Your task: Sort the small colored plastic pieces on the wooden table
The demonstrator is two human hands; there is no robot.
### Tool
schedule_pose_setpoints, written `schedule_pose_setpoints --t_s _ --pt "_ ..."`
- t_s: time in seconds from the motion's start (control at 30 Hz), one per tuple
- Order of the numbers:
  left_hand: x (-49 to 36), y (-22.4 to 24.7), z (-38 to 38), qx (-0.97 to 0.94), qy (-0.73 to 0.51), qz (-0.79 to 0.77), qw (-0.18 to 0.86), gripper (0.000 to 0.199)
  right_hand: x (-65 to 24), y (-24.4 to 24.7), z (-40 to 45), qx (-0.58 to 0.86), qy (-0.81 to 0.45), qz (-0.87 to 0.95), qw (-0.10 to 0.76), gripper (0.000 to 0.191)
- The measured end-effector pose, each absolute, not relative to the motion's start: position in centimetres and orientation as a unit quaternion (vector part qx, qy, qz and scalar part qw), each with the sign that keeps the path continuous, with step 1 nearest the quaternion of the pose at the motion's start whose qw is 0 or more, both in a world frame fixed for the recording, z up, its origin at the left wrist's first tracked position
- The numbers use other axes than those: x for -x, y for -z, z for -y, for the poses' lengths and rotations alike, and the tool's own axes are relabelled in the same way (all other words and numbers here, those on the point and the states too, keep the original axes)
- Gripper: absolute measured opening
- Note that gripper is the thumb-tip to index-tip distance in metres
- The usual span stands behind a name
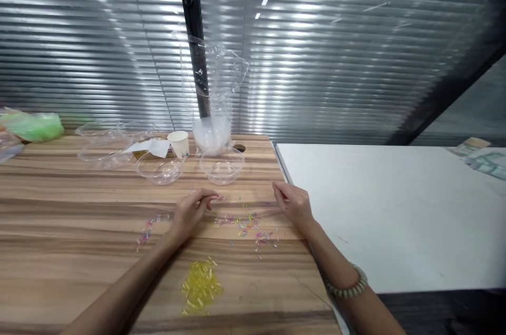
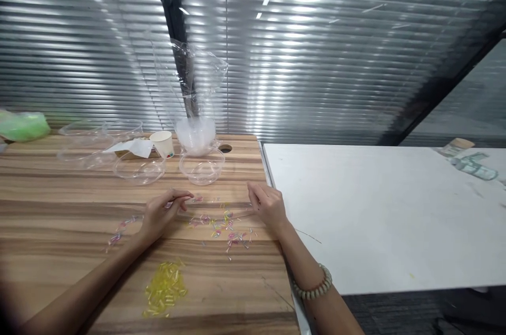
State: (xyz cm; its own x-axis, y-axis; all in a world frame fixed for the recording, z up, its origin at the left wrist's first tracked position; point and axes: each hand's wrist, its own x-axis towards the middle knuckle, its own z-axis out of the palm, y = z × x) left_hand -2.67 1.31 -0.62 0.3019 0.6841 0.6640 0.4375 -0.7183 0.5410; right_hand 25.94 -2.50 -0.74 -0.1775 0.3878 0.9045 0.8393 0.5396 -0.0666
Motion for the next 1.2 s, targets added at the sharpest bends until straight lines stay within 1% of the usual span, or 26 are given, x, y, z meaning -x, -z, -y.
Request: schedule_pose_setpoints --t_s 0.27,0.47,0.8,0.97,1.2 --pt "2.8 0.3 -1.8 -0.739 -0.497 -0.412 0.19 0.019 -28.4 1.0 1.9 0.517 0.231 0.628 0.534 0.016" --pt "2.5 0.1 -1.3 -0.723 -0.494 -0.428 0.224 0.02 -29.1 1.6 1.7 0.535 0.238 0.632 0.507 0.021" --pt "2.9 0.2 -1.3 -0.727 -0.483 -0.432 0.224 0.02 -29.3 1.1 1.2 0.537 0.23 0.636 0.504 0.022" --pt "3.0 0.4 -1.4 -0.738 -0.475 -0.423 0.226 0.02 -28.9 1.1 1.4 0.515 0.236 0.657 0.497 0.017" --pt "3.5 0.3 -1.6 -0.717 -0.49 -0.454 0.202 0.02 -28.6 1.4 1.4 0.498 0.21 0.669 0.511 0.013"
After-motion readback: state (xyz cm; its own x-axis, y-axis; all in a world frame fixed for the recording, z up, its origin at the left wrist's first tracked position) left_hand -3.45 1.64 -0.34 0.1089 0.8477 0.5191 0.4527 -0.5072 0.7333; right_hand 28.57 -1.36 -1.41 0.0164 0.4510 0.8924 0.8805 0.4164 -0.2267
